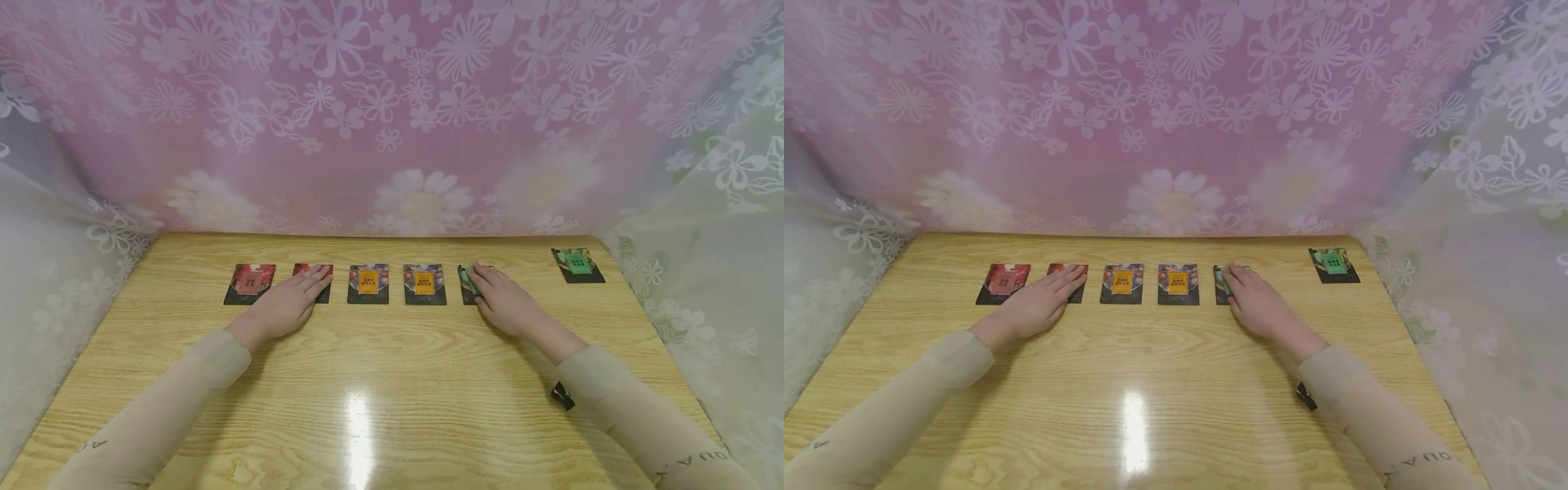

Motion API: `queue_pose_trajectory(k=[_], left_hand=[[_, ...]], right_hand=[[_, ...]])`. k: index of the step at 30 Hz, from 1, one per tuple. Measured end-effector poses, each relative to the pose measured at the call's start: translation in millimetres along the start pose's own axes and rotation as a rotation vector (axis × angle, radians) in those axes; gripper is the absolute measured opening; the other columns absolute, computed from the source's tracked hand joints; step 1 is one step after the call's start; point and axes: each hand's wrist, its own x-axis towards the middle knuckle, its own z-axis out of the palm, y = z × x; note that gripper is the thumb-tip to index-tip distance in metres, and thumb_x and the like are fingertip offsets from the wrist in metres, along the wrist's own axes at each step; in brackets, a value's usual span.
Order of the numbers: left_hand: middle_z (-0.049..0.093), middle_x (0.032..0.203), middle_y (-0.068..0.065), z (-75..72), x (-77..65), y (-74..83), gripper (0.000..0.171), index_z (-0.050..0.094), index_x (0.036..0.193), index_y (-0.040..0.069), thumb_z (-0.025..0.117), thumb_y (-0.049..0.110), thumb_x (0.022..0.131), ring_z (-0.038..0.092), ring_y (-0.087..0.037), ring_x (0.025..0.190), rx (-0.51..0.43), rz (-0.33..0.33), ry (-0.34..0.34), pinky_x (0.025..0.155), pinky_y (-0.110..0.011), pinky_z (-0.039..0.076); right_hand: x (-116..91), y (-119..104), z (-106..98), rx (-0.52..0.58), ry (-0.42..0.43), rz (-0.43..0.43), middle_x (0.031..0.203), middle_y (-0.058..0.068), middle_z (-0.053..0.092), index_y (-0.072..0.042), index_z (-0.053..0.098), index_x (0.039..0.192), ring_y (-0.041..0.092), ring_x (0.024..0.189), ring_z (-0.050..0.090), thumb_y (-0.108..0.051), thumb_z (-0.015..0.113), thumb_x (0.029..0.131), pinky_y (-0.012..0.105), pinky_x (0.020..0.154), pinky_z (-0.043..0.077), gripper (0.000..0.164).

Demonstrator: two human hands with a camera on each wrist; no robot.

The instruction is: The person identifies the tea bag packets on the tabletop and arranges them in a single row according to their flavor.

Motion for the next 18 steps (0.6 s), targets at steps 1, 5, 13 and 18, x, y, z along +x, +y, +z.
queue_pose_trajectory(k=[1, 5, 13, 18], left_hand=[[0.026, 0.176, -0.016, 0.0, 0.0, 0.1, 0.057, 0.032, 0.167, 0.003, 0.041, 0.018, 0.113, 0.027, -0.036, 0.163, -0.002, 0.000, 0.000, 0.133, -0.052, 0.030], [0.026, 0.176, -0.016, 0.4, 0.3, 0.3, 0.057, 0.032, 0.167, 0.003, 0.041, 0.018, 0.113, 0.027, -0.036, 0.163, -0.004, -0.001, -0.001, 0.133, -0.052, 0.030], [0.027, 0.175, -0.017, 2.2, 1.1, -0.6, 0.058, 0.031, 0.167, 0.004, 0.042, 0.019, 0.113, 0.026, -0.036, 0.164, 0.013, -0.003, -0.010, 0.133, -0.052, 0.030], [0.027, 0.175, -0.017, 2.1, 0.9, -1.2, 0.058, 0.030, 0.168, 0.004, 0.042, 0.019, 0.112, 0.026, -0.036, 0.164, 0.012, -0.006, -0.012, 0.133, -0.052, 0.030]], right_hand=[[-0.2, -0.6, -0.6, 0.000, -0.001, 0.002, 0.169, 0.031, 0.032, 0.008, 0.036, 0.162, 0.050, 0.155, 0.035, -0.016, 0.052, 0.111, 0.063, 0.129, 0.032, 0.058], [-0.4, -1.1, -1.1, 0.003, -0.003, 0.007, 0.169, 0.031, 0.032, 0.008, 0.036, 0.162, 0.050, 0.155, 0.035, -0.016, 0.053, 0.111, 0.063, 0.129, 0.031, 0.059], [-0.1, 9.2, -5.8, 0.023, 0.035, 0.030, 0.168, 0.032, 0.033, 0.010, 0.032, 0.162, 0.050, 0.156, 0.034, -0.017, 0.057, 0.109, 0.063, 0.130, 0.030, 0.064], [-6.9, 29.3, -13.6, 0.026, 0.058, 0.057, 0.168, 0.034, 0.031, 0.010, 0.033, 0.162, 0.052, 0.155, 0.032, -0.016, 0.058, 0.109, 0.065, 0.129, 0.028, 0.065]])
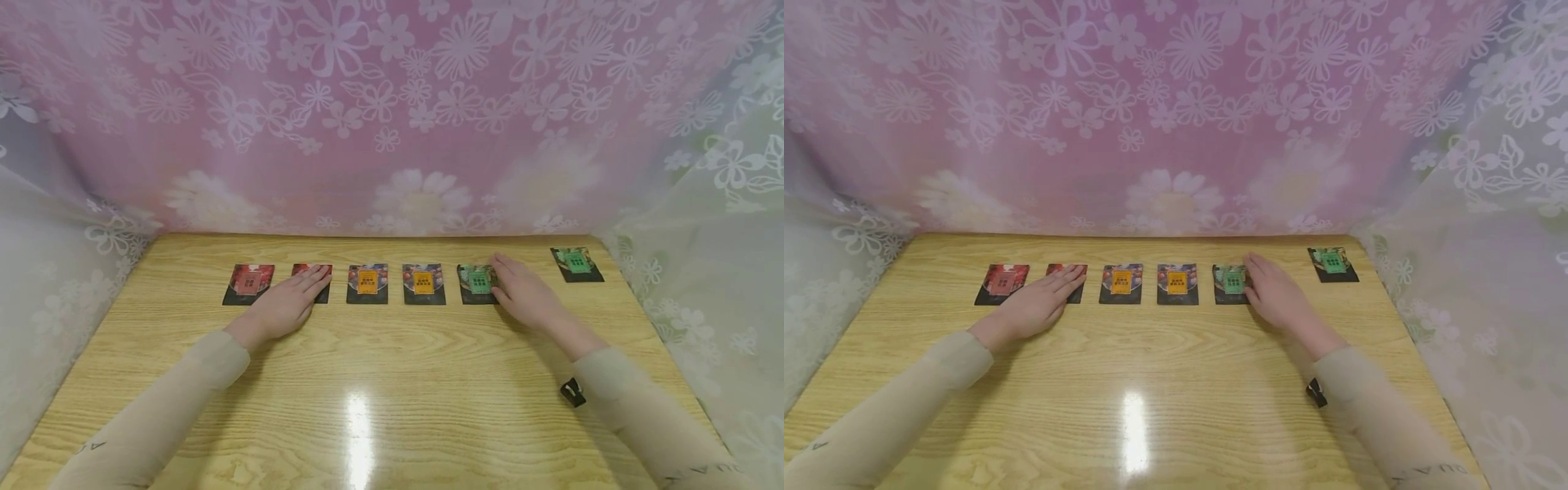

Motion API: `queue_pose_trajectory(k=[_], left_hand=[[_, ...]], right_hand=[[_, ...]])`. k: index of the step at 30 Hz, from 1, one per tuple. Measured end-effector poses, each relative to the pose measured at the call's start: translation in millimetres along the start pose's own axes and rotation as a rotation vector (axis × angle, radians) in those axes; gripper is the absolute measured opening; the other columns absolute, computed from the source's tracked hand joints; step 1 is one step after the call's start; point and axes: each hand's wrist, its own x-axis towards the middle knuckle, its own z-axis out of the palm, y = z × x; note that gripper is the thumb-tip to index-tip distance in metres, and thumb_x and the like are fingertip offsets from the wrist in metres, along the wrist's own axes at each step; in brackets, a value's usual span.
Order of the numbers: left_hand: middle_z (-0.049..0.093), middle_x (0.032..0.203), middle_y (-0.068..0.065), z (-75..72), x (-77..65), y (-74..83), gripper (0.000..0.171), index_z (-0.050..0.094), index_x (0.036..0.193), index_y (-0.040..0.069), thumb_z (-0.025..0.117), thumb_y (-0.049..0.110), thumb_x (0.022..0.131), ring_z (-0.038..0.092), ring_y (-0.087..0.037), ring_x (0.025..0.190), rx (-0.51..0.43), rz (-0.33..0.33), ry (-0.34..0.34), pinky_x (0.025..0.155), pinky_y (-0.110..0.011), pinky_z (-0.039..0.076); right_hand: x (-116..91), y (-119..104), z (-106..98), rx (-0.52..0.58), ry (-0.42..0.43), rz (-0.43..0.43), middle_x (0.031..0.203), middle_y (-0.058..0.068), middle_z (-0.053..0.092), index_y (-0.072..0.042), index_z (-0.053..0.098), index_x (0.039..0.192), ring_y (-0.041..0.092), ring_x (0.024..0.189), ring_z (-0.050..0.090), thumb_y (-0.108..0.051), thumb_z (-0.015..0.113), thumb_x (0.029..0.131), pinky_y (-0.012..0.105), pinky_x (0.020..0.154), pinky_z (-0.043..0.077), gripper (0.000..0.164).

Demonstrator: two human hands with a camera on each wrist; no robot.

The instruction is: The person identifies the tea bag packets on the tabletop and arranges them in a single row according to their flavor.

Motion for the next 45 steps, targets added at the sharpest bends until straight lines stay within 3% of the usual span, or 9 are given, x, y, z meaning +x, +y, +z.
queue_pose_trajectory(k=[9, 14, 23, 38, 45], left_hand=[[0.028, 0.175, -0.017, -0.5, -2.0, -1.1, 0.058, 0.031, 0.167, 0.004, 0.043, 0.019, 0.112, 0.027, -0.036, 0.163, 0.002, -0.001, 0.010, 0.133, -0.052, 0.031], [0.029, 0.174, -0.018, 0.8, -2.5, -1.5, 0.058, 0.032, 0.167, 0.003, 0.044, 0.018, 0.112, 0.028, -0.037, 0.163, 0.003, 0.004, 0.021, 0.133, -0.052, 0.031], [0.026, 0.176, -0.016, 3.8, -1.3, -3.5, 0.059, 0.030, 0.168, 0.004, 0.042, 0.019, 0.112, 0.027, -0.035, 0.163, 0.013, 0.015, 0.032, 0.133, -0.051, 0.031], [0.026, 0.176, -0.017, 1.4, 1.4, -2.0, 0.059, 0.030, 0.168, 0.004, 0.042, 0.019, 0.112, 0.026, -0.035, 0.164, 0.022, 0.018, 0.013, 0.133, -0.051, 0.030], [0.026, 0.176, -0.016, 1.9, 0.1, -1.7, 0.059, 0.030, 0.168, 0.004, 0.042, 0.019, 0.112, 0.026, -0.035, 0.164, 0.020, 0.006, 0.005, 0.134, -0.051, 0.030]], right_hand=[[-16.0, 45.7, -15.4, -0.060, -0.008, 0.069, 0.165, 0.038, 0.030, 0.013, 0.031, 0.161, 0.057, 0.153, 0.030, -0.019, 0.057, 0.109, 0.068, 0.128, 0.026, 0.067], [-26.2, 73.9, -22.6, -0.040, -0.041, 0.131, 0.166, 0.041, 0.025, 0.014, 0.027, 0.162, 0.058, 0.154, 0.025, -0.019, 0.054, 0.109, 0.071, 0.127, 0.024, 0.068], [-37.4, 115.0, -23.1, 0.015, -0.021, 0.224, 0.163, 0.046, 0.022, 0.018, 0.020, 0.162, 0.064, 0.151, 0.022, -0.016, 0.050, 0.110, 0.075, 0.123, 0.023, 0.069], [-40.5, 137.5, -13.9, 0.014, 0.007, 0.255, 0.164, 0.045, 0.019, 0.017, 0.019, 0.162, 0.064, 0.150, 0.021, -0.013, 0.043, 0.112, 0.076, 0.123, 0.021, 0.063], [-39.0, 138.0, -11.5, -0.023, -0.040, 0.260, 0.167, 0.042, 0.014, 0.014, 0.014, 0.164, 0.062, 0.154, 0.017, -0.016, 0.043, 0.113, 0.074, 0.125, 0.021, 0.066]])
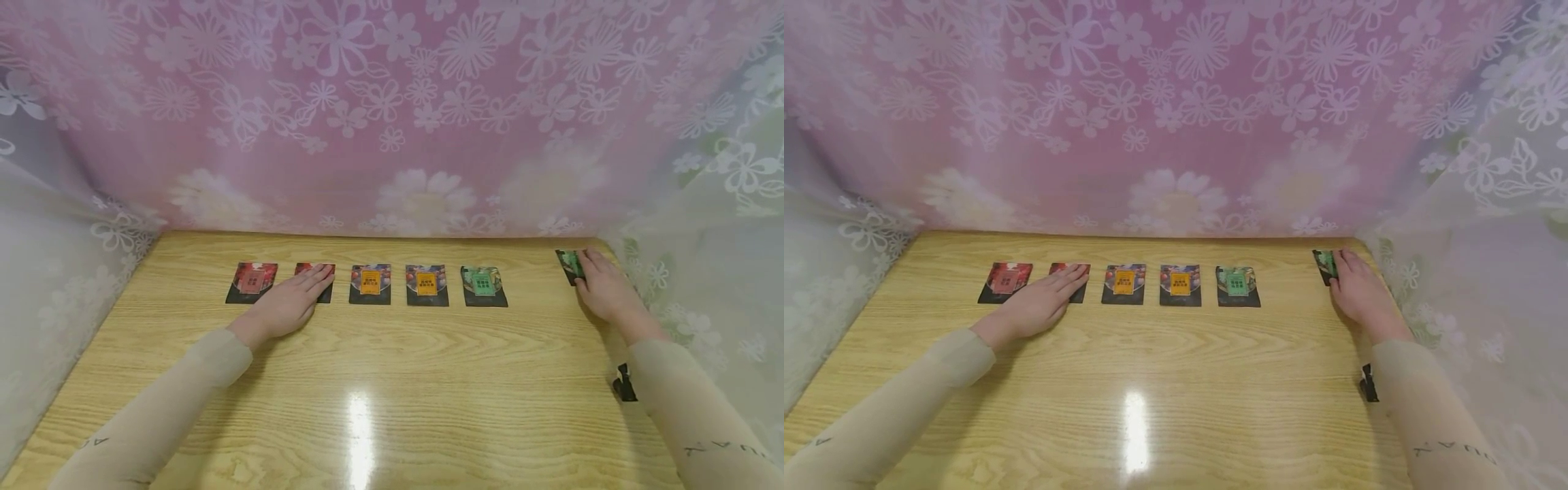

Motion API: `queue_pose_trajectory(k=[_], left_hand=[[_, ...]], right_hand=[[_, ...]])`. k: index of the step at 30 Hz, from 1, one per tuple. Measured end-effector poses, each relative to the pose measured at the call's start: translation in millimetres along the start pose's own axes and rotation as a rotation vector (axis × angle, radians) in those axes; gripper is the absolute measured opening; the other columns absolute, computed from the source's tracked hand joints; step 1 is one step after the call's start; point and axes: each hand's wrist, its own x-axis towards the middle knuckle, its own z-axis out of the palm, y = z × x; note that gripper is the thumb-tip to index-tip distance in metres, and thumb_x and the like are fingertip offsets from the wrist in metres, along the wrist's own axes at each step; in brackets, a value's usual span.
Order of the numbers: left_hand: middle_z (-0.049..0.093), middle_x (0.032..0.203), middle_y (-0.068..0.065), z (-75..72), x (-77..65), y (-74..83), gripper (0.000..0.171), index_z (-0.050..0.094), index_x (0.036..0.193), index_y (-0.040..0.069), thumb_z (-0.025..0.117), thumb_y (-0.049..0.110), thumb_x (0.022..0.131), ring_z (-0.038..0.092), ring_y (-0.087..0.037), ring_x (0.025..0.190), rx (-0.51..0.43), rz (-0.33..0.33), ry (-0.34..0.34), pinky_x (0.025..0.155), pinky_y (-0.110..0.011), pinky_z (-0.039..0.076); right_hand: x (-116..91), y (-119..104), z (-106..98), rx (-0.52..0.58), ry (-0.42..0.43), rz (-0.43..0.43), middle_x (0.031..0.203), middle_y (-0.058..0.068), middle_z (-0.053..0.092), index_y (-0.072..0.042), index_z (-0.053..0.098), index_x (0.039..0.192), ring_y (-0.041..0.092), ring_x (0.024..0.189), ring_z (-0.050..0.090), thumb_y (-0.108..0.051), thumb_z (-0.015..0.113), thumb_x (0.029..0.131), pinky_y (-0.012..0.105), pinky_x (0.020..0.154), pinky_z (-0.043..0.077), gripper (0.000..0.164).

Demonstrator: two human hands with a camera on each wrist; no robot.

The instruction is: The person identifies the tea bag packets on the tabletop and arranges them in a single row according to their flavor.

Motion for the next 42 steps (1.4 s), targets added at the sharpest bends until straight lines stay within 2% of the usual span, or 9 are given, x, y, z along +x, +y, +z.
queue_pose_trajectory(k=[6, 11, 22, 32, 42], left_hand=[[0.027, 0.175, -0.017, -2.7, -0.2, 2.3, 0.059, 0.031, 0.167, 0.003, 0.043, 0.018, 0.112, 0.026, -0.036, 0.164, -0.005, -0.002, -0.003, 0.133, -0.051, 0.030], [0.027, 0.175, -0.017, -2.7, -0.5, 2.0, 0.058, 0.031, 0.167, 0.003, 0.043, 0.019, 0.112, 0.026, -0.036, 0.164, -0.002, -0.002, -0.003, 0.133, -0.051, 0.031], [0.027, 0.176, -0.017, -0.8, -0.6, 1.1, 0.058, 0.031, 0.167, 0.004, 0.043, 0.019, 0.113, 0.026, -0.036, 0.164, -0.007, -0.002, -0.004, 0.133, -0.052, 0.030], [0.027, 0.175, -0.018, -3.1, -0.6, 2.7, 0.058, 0.031, 0.167, 0.003, 0.043, 0.018, 0.112, 0.025, -0.036, 0.164, -0.025, -0.006, -0.010, 0.133, -0.053, 0.030], [0.027, 0.175, -0.018, -5.6, -1.6, 3.1, 0.059, 0.031, 0.167, 0.003, 0.045, 0.019, 0.112, 0.026, -0.036, 0.164, -0.019, -0.002, -0.013, 0.133, -0.052, 0.031]], right_hand=[[1.1, -2.0, 0.4, -0.001, -0.043, -0.030, 0.167, 0.043, 0.016, 0.017, 0.018, 0.162, 0.061, 0.156, 0.015, -0.015, 0.041, 0.113, 0.073, 0.126, 0.019, 0.063], [0.9, -8.8, 1.9, 0.035, -0.080, -0.045, 0.168, 0.043, 0.012, 0.016, 0.016, 0.163, 0.061, 0.157, 0.011, -0.017, 0.039, 0.114, 0.073, 0.127, 0.017, 0.063], [-9.4, -30.9, 12.3, -0.036, -0.025, -0.113, 0.164, 0.043, 0.024, 0.017, 0.026, 0.161, 0.063, 0.151, 0.024, -0.018, 0.045, 0.113, 0.074, 0.124, 0.026, 0.062], [-18.6, -63.2, 12.8, -0.071, -0.015, -0.134, 0.164, 0.042, 0.028, 0.016, 0.030, 0.160, 0.061, 0.150, 0.029, -0.019, 0.048, 0.112, 0.072, 0.125, 0.027, 0.062], [-24.7, -78.6, 17.7, -0.085, 0.021, -0.157, 0.164, 0.040, 0.031, 0.015, 0.032, 0.159, 0.059, 0.151, 0.032, -0.019, 0.051, 0.110, 0.069, 0.127, 0.028, 0.062]])
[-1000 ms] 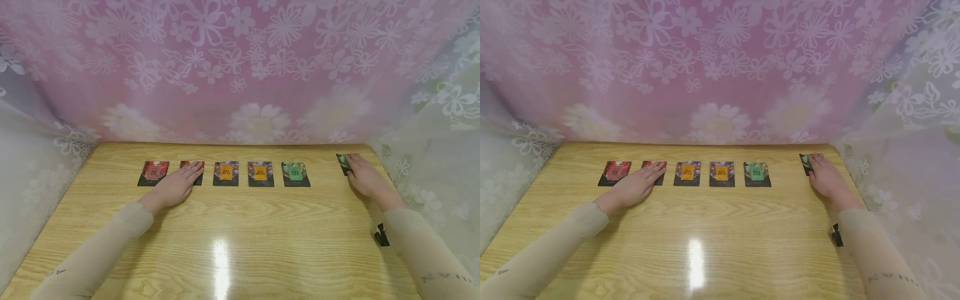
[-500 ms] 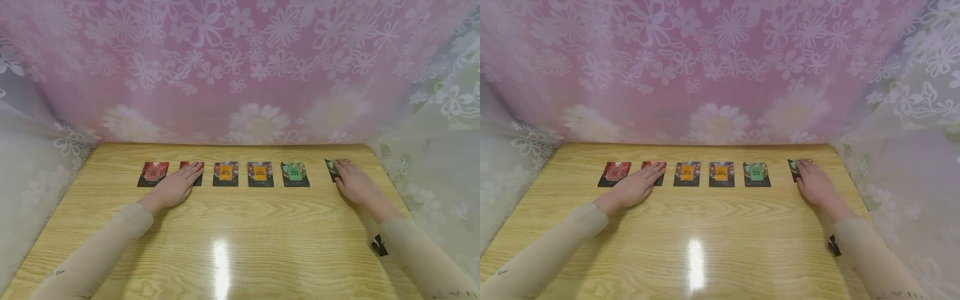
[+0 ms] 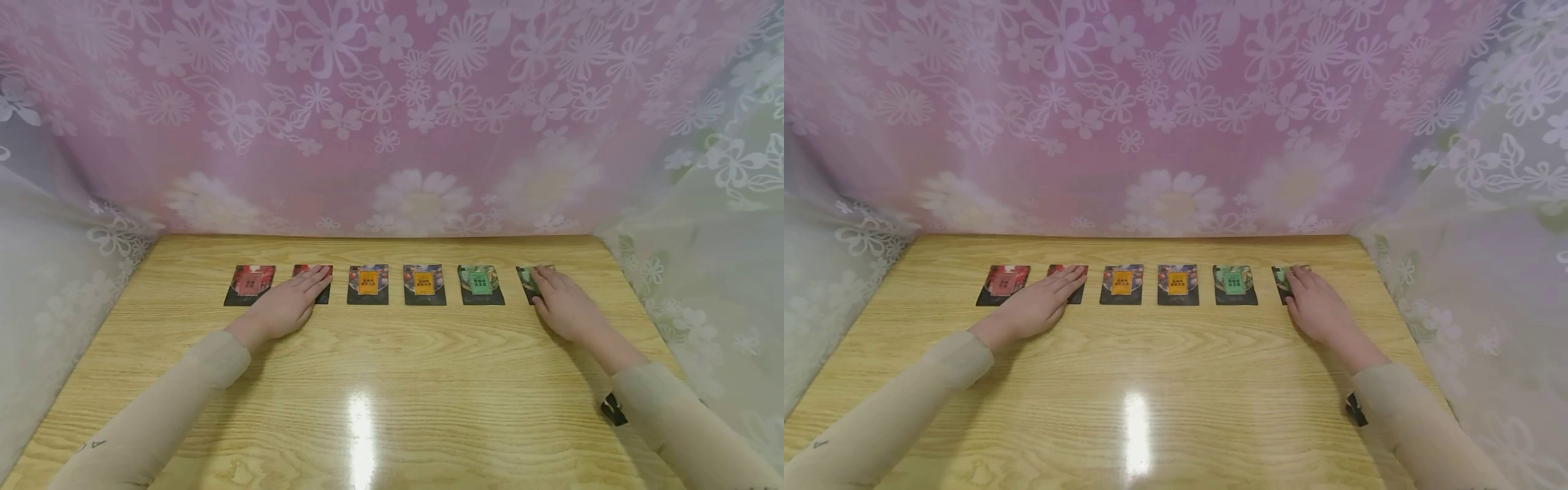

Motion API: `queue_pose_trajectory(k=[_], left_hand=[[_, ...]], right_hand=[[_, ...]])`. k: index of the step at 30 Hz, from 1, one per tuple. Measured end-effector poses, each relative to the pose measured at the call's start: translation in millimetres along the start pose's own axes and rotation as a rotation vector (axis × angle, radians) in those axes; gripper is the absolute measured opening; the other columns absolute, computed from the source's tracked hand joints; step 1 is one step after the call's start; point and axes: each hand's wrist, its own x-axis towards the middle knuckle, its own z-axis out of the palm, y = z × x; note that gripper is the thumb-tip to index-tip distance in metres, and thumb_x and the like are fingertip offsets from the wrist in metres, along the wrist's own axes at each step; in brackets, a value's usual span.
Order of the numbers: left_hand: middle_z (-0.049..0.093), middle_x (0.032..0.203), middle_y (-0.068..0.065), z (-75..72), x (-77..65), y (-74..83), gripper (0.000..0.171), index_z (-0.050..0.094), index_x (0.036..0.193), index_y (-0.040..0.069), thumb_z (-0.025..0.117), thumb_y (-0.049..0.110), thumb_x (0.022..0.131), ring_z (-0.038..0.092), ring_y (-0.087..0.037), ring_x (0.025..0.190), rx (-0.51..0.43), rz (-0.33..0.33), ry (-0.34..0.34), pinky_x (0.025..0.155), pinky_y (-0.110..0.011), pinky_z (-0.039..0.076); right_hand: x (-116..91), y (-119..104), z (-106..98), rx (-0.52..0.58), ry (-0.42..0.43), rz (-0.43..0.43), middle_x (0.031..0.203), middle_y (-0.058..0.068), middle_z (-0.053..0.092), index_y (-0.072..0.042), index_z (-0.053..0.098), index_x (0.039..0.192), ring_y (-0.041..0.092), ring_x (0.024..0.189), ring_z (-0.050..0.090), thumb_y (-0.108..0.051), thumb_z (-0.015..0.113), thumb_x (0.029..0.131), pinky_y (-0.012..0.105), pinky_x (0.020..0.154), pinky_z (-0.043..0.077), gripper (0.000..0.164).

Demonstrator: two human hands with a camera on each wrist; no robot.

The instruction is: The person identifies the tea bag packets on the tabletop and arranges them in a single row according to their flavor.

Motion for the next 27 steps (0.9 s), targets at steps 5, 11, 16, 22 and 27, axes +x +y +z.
queue_pose_trajectory(k=[5, 11, 16, 22, 27], left_hand=[[0.027, 0.175, -0.017, -0.5, 0.2, 0.4, 0.059, 0.031, 0.167, 0.004, 0.044, 0.019, 0.112, 0.026, -0.036, 0.164, -0.009, 0.000, 0.004, 0.133, -0.052, 0.030], [0.026, 0.176, -0.017, -1.2, -0.2, 1.3, 0.058, 0.031, 0.167, 0.004, 0.044, 0.018, 0.112, 0.026, -0.036, 0.164, -0.014, 0.003, 0.005, 0.133, -0.052, 0.029], [0.025, 0.176, -0.017, -0.7, 0.2, 1.1, 0.059, 0.030, 0.168, 0.004, 0.044, 0.018, 0.112, 0.026, -0.036, 0.164, -0.005, 0.006, -0.003, 0.134, -0.052, 0.029], [0.025, 0.176, -0.016, -0.3, 0.8, 0.7, 0.059, 0.029, 0.168, 0.004, 0.043, 0.019, 0.113, 0.026, -0.036, 0.164, 0.004, 0.004, -0.012, 0.134, -0.052, 0.029], [0.025, 0.176, -0.016, -1.3, 0.4, 1.2, 0.059, 0.028, 0.168, 0.004, 0.042, 0.019, 0.113, 0.026, -0.035, 0.164, 0.032, 0.003, -0.023, 0.133, -0.051, 0.030]], right_hand=[[-3.0, -8.4, -1.6, -0.001, 0.014, -0.012, 0.164, 0.039, 0.032, 0.015, 0.034, 0.159, 0.058, 0.151, 0.033, -0.018, 0.053, 0.110, 0.068, 0.127, 0.028, 0.062], [-8.3, -14.9, -2.5, -0.008, 0.019, -0.018, 0.164, 0.038, 0.033, 0.015, 0.035, 0.159, 0.058, 0.151, 0.034, -0.019, 0.054, 0.110, 0.068, 0.126, 0.031, 0.062], [-10.5, -16.9, -3.0, -0.014, 0.032, -0.008, 0.165, 0.038, 0.033, 0.013, 0.035, 0.159, 0.057, 0.152, 0.033, -0.019, 0.054, 0.110, 0.067, 0.126, 0.030, 0.062], [-10.7, -19.1, -4.7, -0.015, 0.017, 0.011, 0.165, 0.038, 0.031, 0.012, 0.034, 0.160, 0.057, 0.153, 0.031, -0.022, 0.053, 0.111, 0.068, 0.126, 0.029, 0.063], [-8.7, -22.1, -5.1, -0.023, 0.003, 0.030, 0.165, 0.038, 0.031, 0.012, 0.034, 0.160, 0.057, 0.152, 0.031, -0.024, 0.051, 0.111, 0.068, 0.126, 0.029, 0.063]])
